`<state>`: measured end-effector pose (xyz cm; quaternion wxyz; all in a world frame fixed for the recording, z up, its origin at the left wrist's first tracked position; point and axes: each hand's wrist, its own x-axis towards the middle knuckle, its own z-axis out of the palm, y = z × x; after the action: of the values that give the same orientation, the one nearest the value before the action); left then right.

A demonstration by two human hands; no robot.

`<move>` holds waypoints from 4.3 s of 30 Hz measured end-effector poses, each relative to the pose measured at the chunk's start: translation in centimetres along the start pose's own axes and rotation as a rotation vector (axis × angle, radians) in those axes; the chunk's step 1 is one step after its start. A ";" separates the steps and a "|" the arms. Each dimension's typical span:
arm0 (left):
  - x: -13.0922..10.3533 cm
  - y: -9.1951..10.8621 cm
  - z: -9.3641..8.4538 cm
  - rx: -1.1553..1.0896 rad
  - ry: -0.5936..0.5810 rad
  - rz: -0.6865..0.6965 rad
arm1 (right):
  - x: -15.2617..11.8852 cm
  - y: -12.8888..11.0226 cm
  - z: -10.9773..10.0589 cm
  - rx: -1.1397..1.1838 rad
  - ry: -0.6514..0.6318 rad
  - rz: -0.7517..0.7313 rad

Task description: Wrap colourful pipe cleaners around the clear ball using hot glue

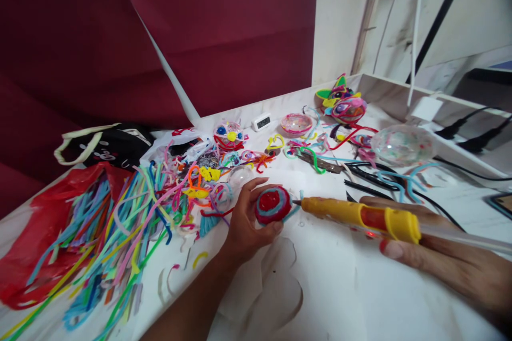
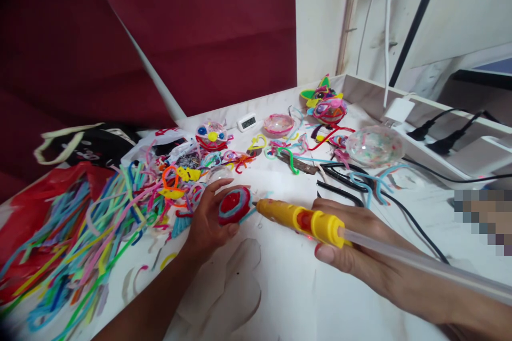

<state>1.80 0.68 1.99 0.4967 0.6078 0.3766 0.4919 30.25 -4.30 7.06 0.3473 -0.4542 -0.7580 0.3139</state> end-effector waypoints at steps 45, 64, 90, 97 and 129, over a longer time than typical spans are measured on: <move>-0.3 1.0 0.0 -0.105 -0.181 0.087 | -1.0 2.8 -0.1 -0.157 0.169 -0.255; 0.6 0.1 -1.0 -0.095 -0.005 0.202 | 1.8 5.4 3.3 -0.439 -0.121 -0.082; 0.3 0.7 -0.6 -0.077 -0.139 0.135 | 5.8 0.4 1.6 0.095 -0.293 -0.085; 0.2 0.4 -0.6 -0.062 -0.172 0.152 | 7.2 0.7 1.4 0.427 -0.372 0.100; -0.4 0.5 -0.3 -0.067 -0.393 0.103 | 7.1 0.9 2.2 0.162 -0.352 -0.081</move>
<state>1.38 0.31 2.38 0.5548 0.6937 0.2240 0.4010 26.39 2.11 6.85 0.2571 -0.3319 -0.7970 0.4342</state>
